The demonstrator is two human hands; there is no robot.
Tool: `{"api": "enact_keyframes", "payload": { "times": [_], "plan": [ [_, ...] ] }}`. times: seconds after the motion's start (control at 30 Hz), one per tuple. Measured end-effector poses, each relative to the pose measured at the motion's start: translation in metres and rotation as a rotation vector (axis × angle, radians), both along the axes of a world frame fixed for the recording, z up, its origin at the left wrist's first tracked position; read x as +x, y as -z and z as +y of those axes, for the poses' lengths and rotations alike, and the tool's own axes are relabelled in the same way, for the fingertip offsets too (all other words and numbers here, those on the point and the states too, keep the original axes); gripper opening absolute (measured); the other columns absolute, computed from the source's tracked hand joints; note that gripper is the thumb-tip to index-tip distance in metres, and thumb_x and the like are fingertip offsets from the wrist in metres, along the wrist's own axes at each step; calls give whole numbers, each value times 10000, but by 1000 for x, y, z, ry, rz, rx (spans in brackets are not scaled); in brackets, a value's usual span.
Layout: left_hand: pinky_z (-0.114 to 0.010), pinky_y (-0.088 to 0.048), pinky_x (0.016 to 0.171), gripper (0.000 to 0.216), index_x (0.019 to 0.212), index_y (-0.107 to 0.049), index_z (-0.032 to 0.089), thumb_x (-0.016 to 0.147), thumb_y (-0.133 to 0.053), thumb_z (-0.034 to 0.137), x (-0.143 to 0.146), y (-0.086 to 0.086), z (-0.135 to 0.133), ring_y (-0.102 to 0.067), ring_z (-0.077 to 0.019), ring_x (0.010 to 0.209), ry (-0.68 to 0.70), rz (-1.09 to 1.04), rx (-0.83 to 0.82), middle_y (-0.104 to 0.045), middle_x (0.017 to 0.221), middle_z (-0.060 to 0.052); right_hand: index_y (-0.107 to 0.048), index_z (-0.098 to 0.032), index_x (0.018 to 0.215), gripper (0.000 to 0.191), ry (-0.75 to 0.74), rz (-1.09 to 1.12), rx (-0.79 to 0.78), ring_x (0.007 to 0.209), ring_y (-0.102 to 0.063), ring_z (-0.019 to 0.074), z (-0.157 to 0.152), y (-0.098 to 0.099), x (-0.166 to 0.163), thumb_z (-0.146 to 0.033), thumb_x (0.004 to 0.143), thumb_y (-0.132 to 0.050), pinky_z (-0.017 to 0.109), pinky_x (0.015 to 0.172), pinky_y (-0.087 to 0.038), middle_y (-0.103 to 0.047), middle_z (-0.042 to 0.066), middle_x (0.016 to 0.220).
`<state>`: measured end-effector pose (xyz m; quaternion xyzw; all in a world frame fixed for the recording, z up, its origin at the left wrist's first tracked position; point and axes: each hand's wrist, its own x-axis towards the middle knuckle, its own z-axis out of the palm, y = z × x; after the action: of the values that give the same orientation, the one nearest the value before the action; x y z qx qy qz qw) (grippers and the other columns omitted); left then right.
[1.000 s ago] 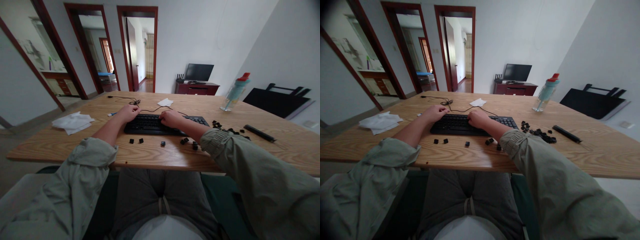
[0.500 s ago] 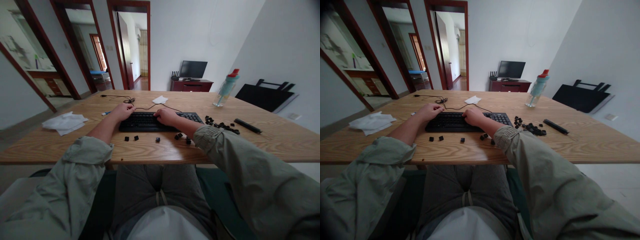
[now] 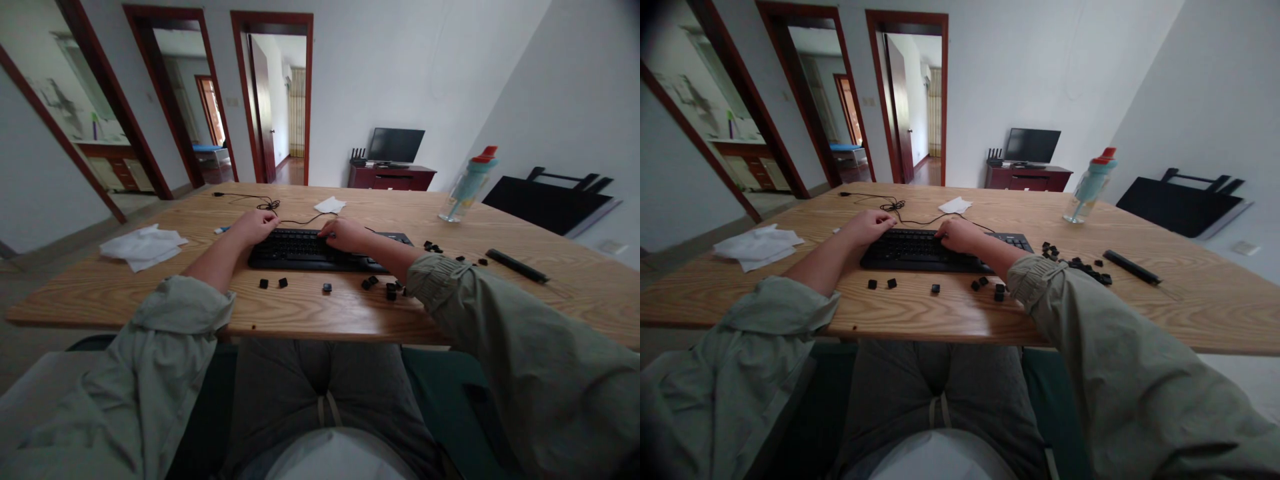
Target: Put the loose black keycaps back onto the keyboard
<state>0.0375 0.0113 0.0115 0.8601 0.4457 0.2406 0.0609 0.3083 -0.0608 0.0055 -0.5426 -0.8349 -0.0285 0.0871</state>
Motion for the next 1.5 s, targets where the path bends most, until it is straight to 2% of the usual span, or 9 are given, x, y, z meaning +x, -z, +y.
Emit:
{"api": "enact_keyframes", "payload": {
  "times": [0.1, 0.27, 0.5, 0.9, 1.13, 1.37, 1.5],
  "plan": [
    [-331, -415, 675, 451, 951, -765, 173, 888, -464, 502, 0, 0, 0, -633, -249, 800, 7, -14, 4, -749, 882, -90, -765, -174, 1176, 374, -11, 0, 9, 1023, -686, 211, -1, -1, -1, -136, 841, -601, 270, 934, -490, -751, 86, 1166],
    [-326, -426, 688, 447, 962, -769, 181, 884, -466, 500, -1, 0, 1, -631, -241, 792, -2, -16, 8, -752, 875, -85, -777, -209, 1108, 263, 59, 121, -14, 891, -683, 176, 2, 1, -1, -272, 902, -626, 251, 838, -498, -774, 55, 1026],
    [-336, -426, 701, 453, 973, -777, 169, 878, -481, 498, -1, 1, 2, -633, -248, 799, -7, -25, 1, -740, 869, -90, -783, -198, 1063, 235, 58, 154, -15, 833, -660, 161, 5, 1, 0, -229, 868, -656, 242, 807, -481, -768, 50, 934],
    [-334, -436, 712, 450, 967, -783, 173, 879, -485, 497, -2, 5, 8, -637, -248, 810, 15, -30, 9, -744, 867, -90, -783, -184, 1082, 256, 17, 81, 4, 904, -681, 183, 1, 2, -4, -227, 902, -606, 259, 840, -491, -774, 76, 1035],
    [-348, -442, 723, 442, 967, -784, 166, 869, -499, 490, -1, 4, 7, -646, -260, 822, 13, -45, -8, -745, 889, -105, -789, -174, 1011, 216, 93, 278, -10, 726, -634, 139, 5, 12, 1, -243, 877, -633, 242, 756, -477, -755, 44, 854],
    [-331, -441, 707, 439, 962, -779, 174, 878, -486, 490, -1, 4, 7, -642, -244, 817, 10, -27, 1, -745, 876, -87, -783, -158, 981, 211, 59, 328, 2, 718, -613, 136, 8, 18, 2, -229, 835, -649, 251, 759, -470, -738, 42, 843],
    [-338, -440, 710, 439, 968, -782, 168, 879, -490, 484, -1, 4, 7, -641, -248, 806, 7, -28, 4, -744, 881, -94, -777, -158, 986, 206, 97, 384, -20, 710, -608, 135, 8, 19, 2, -228, 827, -665, 250, 745, -470, -736, 35, 837]
  ]
}}
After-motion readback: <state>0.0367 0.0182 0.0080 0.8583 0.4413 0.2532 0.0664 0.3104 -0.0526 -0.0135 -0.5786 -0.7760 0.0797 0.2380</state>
